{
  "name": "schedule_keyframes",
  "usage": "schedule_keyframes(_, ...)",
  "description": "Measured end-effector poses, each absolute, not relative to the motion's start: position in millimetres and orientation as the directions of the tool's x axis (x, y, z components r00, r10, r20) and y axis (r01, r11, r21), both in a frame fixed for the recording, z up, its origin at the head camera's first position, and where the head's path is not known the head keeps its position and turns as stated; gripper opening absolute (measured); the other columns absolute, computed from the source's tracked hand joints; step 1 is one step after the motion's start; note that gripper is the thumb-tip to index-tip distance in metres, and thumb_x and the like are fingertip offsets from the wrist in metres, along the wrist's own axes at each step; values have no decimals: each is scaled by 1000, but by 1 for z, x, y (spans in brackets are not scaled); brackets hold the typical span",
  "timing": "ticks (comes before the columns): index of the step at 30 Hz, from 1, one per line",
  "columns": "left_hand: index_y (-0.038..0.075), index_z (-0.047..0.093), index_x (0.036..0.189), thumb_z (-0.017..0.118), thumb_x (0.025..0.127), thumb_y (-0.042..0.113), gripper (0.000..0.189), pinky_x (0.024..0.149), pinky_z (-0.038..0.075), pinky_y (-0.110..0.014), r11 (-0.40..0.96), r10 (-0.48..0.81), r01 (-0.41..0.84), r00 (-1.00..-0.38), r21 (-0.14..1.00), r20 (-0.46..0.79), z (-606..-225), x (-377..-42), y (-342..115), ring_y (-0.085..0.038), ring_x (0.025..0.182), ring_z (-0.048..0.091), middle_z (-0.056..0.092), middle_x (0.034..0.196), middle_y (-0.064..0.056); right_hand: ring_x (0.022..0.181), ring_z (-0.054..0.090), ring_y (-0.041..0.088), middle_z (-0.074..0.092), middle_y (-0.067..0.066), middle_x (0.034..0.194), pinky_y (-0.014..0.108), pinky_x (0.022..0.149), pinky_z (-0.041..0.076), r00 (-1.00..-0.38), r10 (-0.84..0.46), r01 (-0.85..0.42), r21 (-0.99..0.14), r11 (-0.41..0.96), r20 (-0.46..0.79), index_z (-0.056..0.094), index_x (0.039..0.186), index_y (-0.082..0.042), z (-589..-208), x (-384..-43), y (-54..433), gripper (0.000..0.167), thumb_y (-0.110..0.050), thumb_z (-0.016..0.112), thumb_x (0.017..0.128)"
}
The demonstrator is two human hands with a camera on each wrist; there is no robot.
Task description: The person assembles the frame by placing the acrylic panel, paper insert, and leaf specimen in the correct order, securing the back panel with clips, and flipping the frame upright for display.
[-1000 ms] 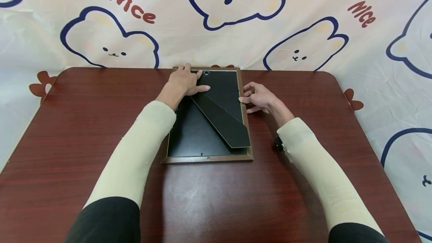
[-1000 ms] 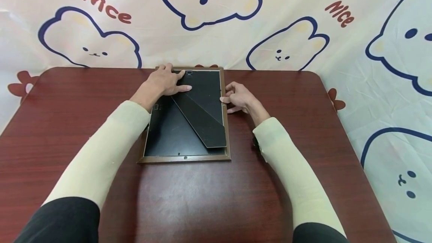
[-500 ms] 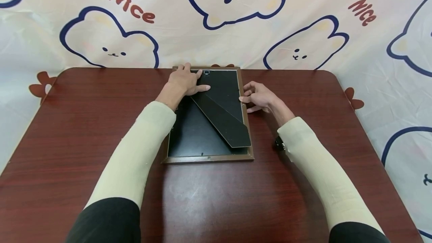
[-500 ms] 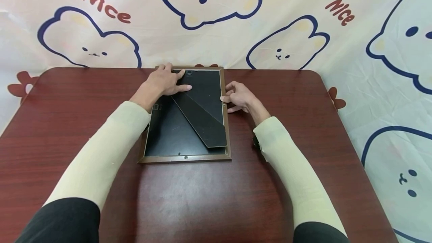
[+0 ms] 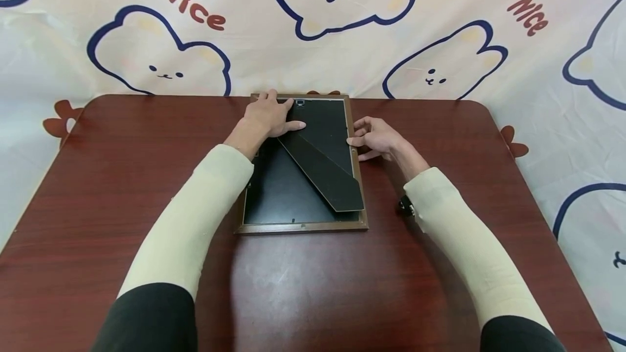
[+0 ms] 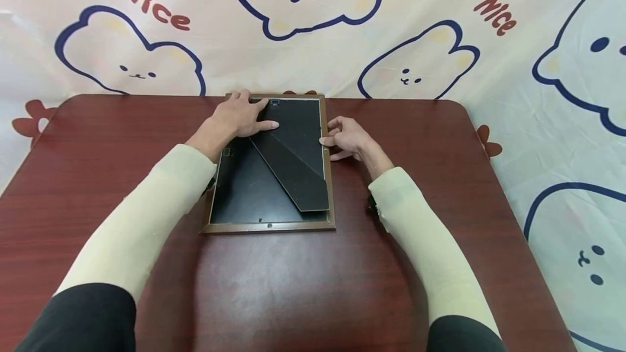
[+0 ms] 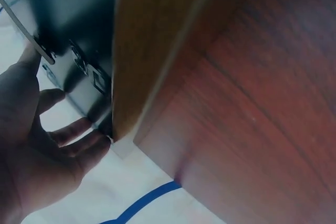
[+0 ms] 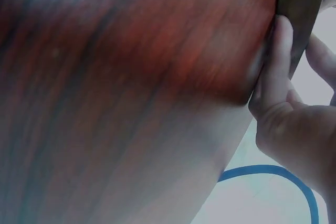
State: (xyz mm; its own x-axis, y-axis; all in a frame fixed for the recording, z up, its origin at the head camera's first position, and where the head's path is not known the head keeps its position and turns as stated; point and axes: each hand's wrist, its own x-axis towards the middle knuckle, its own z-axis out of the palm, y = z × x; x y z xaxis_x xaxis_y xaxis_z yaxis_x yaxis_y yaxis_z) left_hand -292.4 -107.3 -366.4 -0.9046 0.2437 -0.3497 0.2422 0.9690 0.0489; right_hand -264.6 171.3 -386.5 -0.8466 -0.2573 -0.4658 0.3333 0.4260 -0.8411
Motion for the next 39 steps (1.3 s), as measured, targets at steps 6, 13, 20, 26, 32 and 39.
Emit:
schedule_keyframes(6,14,21,163,48,101,61,82,115,32,-62,965,253,218,-925,148,-284,-362,-286,-117,-45,146,21,17,162,-27,103,62,27,48,17,127,39,76,63,-861,-245,325,-852,411,-446,42,144,-5,-384,-265,174,53,-9,68,98)
schedule_keyframes(13,11,30,160,55,103,48,73,113,35,-62,952,270,228,-939,205,-211,-353,-272,-131,-43,140,31,25,158,-26,106,58,29,49,18,128,38,75,63,-864,-246,313,-851,422,-440,43,144,-5,-384,-259,181,54,-12,69,98)
schedule_keyframes(20,11,33,159,61,101,38,70,108,40,-64,924,241,173,-957,342,-165,-348,-251,-147,-41,137,35,31,154,-25,110,57,31,47,18,132,37,75,63,-862,-260,306,-854,420,-436,43,146,-6,-380,-253,187,55,-15,68,98)
schedule_keyframes(26,9,34,158,67,98,35,73,107,38,-68,901,207,111,-960,420,-190,-348,-233,-165,-45,138,35,30,155,-28,117,54,34,42,19,140,39,79,62,-848,-291,305,-858,414,-442,42,149,-7,-378,-249,189,57,-12,68,99)
schedule_keyframes(32,2,24,159,70,97,29,81,109,40,-62,819,277,78,-921,568,-273,-351,-225,-184,-44,139,36,31,156,-29,123,52,36,38,20,146,43,80,62,-840,-318,307,-868,391,-440,38,153,-8,-377,-246,189,61,-7,66,99)
schedule_keyframes(39,12,13,163,70,97,14,87,89,56,-54,610,289,-142,-877,780,-385,-355,-216,-194,-48,123,54,29,153,-30,121,54,35,37,20,147,43,81,61,-834,-334,309,-872,380,-440,34,156,-10,-376,-244,184,68,-7,68,98)
